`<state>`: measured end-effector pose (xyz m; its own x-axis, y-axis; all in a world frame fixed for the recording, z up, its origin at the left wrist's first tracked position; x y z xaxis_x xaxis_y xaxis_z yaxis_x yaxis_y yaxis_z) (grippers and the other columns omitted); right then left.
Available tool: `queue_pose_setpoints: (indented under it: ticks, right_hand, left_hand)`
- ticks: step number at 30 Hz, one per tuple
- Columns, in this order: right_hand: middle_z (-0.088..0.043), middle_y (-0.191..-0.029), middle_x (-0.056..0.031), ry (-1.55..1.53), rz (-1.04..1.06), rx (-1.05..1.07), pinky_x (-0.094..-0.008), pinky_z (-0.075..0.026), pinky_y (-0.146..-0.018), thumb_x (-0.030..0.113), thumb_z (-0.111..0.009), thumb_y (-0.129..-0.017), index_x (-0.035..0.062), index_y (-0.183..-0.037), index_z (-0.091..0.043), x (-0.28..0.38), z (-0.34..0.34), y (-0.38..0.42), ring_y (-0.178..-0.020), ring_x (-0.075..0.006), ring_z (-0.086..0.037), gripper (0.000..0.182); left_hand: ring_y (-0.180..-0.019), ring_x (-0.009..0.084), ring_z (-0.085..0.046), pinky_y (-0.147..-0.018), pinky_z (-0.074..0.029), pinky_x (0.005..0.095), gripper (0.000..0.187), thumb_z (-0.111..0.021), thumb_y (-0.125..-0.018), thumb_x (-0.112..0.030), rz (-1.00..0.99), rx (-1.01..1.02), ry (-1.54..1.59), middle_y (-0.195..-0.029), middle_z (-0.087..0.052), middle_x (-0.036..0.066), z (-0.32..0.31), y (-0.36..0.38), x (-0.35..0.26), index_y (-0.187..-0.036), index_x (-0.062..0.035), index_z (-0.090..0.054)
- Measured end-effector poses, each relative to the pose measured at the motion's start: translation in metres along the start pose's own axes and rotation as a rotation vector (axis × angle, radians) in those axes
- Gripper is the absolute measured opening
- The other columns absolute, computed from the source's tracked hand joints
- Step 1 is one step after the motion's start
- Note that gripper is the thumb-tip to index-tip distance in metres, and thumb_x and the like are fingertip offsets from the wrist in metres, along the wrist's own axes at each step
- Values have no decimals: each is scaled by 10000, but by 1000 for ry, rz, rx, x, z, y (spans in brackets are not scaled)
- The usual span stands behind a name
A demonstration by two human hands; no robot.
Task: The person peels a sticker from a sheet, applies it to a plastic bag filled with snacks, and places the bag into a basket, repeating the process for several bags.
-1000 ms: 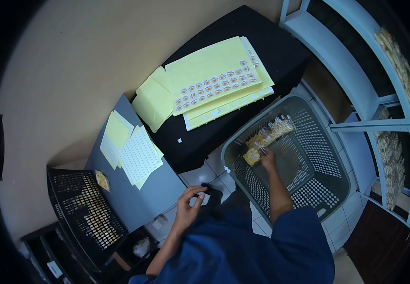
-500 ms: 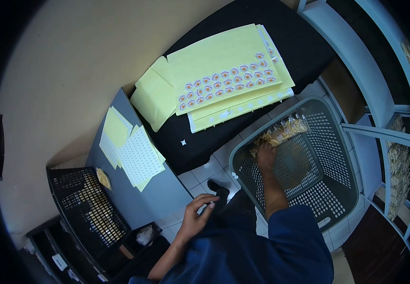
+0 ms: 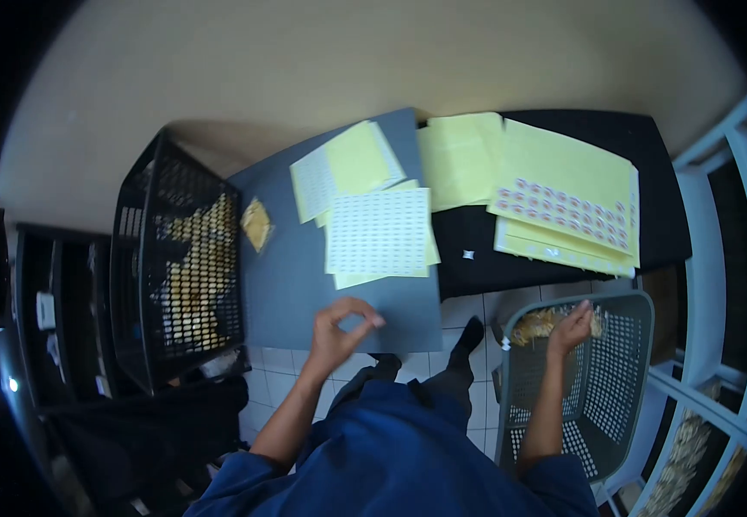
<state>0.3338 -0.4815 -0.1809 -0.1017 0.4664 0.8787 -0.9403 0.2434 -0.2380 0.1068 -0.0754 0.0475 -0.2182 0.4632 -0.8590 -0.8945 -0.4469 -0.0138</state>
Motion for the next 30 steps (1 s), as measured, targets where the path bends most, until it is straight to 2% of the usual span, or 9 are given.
queue_pose_setpoints:
  ticks: [4, 8, 12, 16, 20, 24, 25, 28, 30]
  right_hand:
    - [-534, -900, -46, -390, 96, 86, -229, -390, -627, 129, -424, -1084, 27, -1097, -517, 109, -44, -4, -704, -88, -438, 139]
    - [-564, -1023, -68, -558, 217, 290, -220, -428, -663, 18, -439, -1044, 29, -1245, -456, 245, -91, 63, -736, -84, -476, 203]
    - [-591, -1065, -79, -519, 210, 495, -234, -470, -697, -32, -504, -983, 21, -1169, -535, 331, -130, 168, -781, -106, -548, 195]
    - [-615, -1143, -125, -303, 389, 695, -290, -506, -746, -31, -588, -903, 17, -1114, -609, 382, -165, 251, -852, -194, -624, 217]
    - [-612, -1239, -144, -230, 490, 812, -370, -498, -923, 27, -670, -848, 27, -1196, -615, 433, -178, 285, -1087, -287, -624, 352]
    - [-583, -1326, -151, -213, 581, 822, -415, -427, -1066, 95, -734, -809, 48, -1269, -603, 477, -176, 279, -1284, -344, -529, 480]
    - [-646, -1206, -151, -298, 579, 794, -380, -471, -994, 100, -751, -815, 28, -1182, -659, 486, -177, 275, -1151, -305, -614, 385]
    - [-697, -1039, -137, -402, 323, 1197, -344, -499, -905, 104, -747, -843, -7, -1040, -709, 474, -197, 270, -993, -242, -659, 229]
    - [-705, -891, -77, -548, 208, 1091, -274, -505, -787, 95, -726, -902, -26, -935, -721, 470, -195, 259, -835, -129, -646, 126]
  left_hand:
    - [-1066, 295, -631, -883, -513, 366, 269, -746, -827, -33, 46, -397, -242, -1161, -668, 147, 116, -21, 71, -1091, -23, -695]
    - [-1357, 401, -415, -1067, -397, 526, 495, -730, -836, -61, 35, -534, -700, -1417, -505, 171, 193, -52, 143, -1299, -44, -556]
    - [-1415, 417, -354, -1083, -365, 592, 509, -731, -829, -76, 108, -502, -616, -1478, -452, 177, 214, -64, 205, -1290, -46, -517]
    - [-1358, 450, -419, -1095, -370, 557, 383, -655, -877, -88, -53, -487, -548, -1424, -521, 193, 216, -47, 198, -1238, -35, -538]
    - [-1123, 368, -634, -962, -506, 440, 238, -639, -916, -81, -200, -434, -351, -1202, -664, 191, 224, -4, 131, -1133, 10, -675]
    - [-944, 298, -710, -801, -563, 361, 231, -675, -928, -119, -101, -20, -33, -1099, -708, 162, 224, 24, 76, -1109, 20, -706]
    - [-921, 300, -715, -782, -566, 363, 225, -678, -928, -126, -103, 57, 42, -1079, -714, 156, 221, 27, 70, -1101, 15, -705]
    - [-904, 230, -722, -768, -559, 330, 234, -713, -919, -134, -70, 111, 199, -967, -738, 148, 212, 28, 70, -1104, 9, -701]
    - [-910, 188, -717, -770, -553, 303, 216, -727, -917, -121, 11, 79, 273, -957, -746, 141, 209, 23, 71, -1086, 12, -705]
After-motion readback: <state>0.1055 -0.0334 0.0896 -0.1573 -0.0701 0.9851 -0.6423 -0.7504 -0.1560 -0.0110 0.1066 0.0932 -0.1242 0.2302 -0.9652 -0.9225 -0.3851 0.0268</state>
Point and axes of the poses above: each hand's wrist, its own y-axis away from the middle knuckle, its own z-axis out of the back of the hand, x = y × z, the point moved 7 cm from there along -y, towards the middle knuckle
